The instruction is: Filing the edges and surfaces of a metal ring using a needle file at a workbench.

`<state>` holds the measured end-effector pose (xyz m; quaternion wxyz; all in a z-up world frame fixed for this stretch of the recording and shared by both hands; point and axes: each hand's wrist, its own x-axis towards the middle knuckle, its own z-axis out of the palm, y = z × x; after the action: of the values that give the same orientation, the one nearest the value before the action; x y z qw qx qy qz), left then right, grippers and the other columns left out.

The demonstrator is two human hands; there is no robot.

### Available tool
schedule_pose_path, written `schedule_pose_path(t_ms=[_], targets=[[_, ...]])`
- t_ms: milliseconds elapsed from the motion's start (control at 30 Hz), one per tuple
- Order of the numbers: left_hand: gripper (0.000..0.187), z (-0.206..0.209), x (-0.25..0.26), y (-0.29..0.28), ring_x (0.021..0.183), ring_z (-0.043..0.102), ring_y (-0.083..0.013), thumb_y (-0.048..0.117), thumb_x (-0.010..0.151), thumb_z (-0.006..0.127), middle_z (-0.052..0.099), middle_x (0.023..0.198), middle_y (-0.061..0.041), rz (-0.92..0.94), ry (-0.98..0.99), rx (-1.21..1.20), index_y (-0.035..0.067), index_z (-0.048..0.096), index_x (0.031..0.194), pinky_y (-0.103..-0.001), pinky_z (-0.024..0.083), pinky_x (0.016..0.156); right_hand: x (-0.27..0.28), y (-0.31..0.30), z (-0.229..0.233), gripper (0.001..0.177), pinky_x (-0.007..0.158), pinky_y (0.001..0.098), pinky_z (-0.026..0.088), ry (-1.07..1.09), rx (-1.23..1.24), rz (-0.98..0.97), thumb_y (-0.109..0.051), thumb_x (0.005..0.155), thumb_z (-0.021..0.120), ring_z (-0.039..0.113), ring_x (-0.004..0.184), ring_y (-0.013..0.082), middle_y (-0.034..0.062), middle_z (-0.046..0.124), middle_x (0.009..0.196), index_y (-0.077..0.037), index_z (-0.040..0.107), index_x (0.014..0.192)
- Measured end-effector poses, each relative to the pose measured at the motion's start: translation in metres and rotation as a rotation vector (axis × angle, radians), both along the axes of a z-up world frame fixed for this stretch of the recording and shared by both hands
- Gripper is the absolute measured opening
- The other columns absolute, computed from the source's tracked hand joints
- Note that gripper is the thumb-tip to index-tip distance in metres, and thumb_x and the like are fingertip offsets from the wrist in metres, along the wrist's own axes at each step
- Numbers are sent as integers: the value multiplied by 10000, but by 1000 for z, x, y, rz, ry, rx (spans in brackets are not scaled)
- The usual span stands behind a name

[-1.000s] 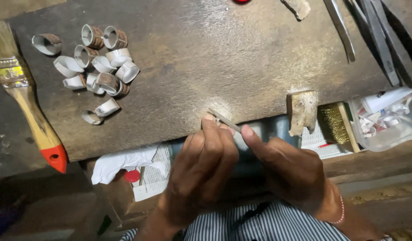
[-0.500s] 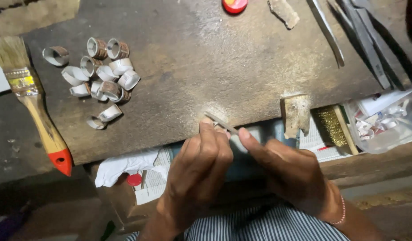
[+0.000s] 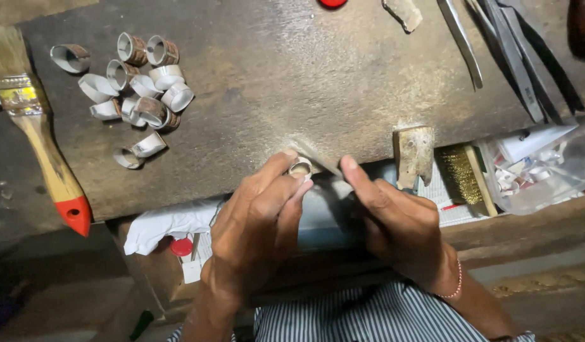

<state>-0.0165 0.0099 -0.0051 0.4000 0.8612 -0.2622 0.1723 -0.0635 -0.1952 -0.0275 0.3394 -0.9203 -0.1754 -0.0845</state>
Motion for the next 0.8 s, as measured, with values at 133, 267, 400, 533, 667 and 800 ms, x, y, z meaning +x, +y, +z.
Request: schedule_pose_path(t_ms=[133, 267, 400, 533, 667, 800], targets=[[178, 2, 4, 0, 1130, 777, -379, -15, 1060, 602, 720, 1189, -246, -55, 8, 51, -5, 522, 1219, -387, 664, 902, -16, -10, -14, 454, 582, 323, 488, 18, -84, -116, -257, 1075, 481, 613, 585, 163, 161, 717, 1325, 50, 608, 1384], [64, 5, 11, -3, 1147, 748, -331, -47, 1062, 549, 610, 1199, -155, -82, -171, 260, -44, 600, 1101, -364, 656, 822, -23, -9, -17, 396, 646, 313, 513, 86, 65, -159, -160, 1061, 553, 619, 613, 158, 100, 745, 926, 26, 570, 1411], [271, -1, 5, -4, 1119, 781, -317, 17, 1062, 690, 670, 1244, -140, -5, -43, 140, -64, 534, 1267, -352, 665, 925, -22, -9, -13, 393, 707, 310, 548, 165, 106, -104, -105, 1064, 485, 694, 710, 167, 34, 721, 870, 7, 538, 1438], [61, 1, 10, -3, 1069, 707, -326, 46, 1091, 587, 590, 1293, -158, -28, -184, 363, 73, 586, 1146, -384, 669, 923, -21, -8, -11, 394, 760, 308, 558, 174, 135, -74, -91, 1063, 459, 699, 761, 186, 62, 723, 910, 13, 531, 1436], [107, 7, 15, -7, 970, 709, -286, 75, 1065, 672, 631, 1171, -104, 4, -193, 348, 25, 578, 1051, -351, 661, 847, -20, -10, -13, 389, 727, 305, 544, 150, 146, 1, -5, 1036, 459, 668, 747, 192, 86, 688, 926, 14, 546, 1415], [77, 6, 14, -2, 1037, 725, -258, 106, 1068, 665, 651, 1204, -73, -22, -137, 338, 46, 620, 1087, -365, 650, 906, -22, -16, -17, 386, 688, 351, 510, 107, 51, 60, -97, 1078, 404, 640, 743, 210, 115, 663, 978, 15, 562, 1412]])
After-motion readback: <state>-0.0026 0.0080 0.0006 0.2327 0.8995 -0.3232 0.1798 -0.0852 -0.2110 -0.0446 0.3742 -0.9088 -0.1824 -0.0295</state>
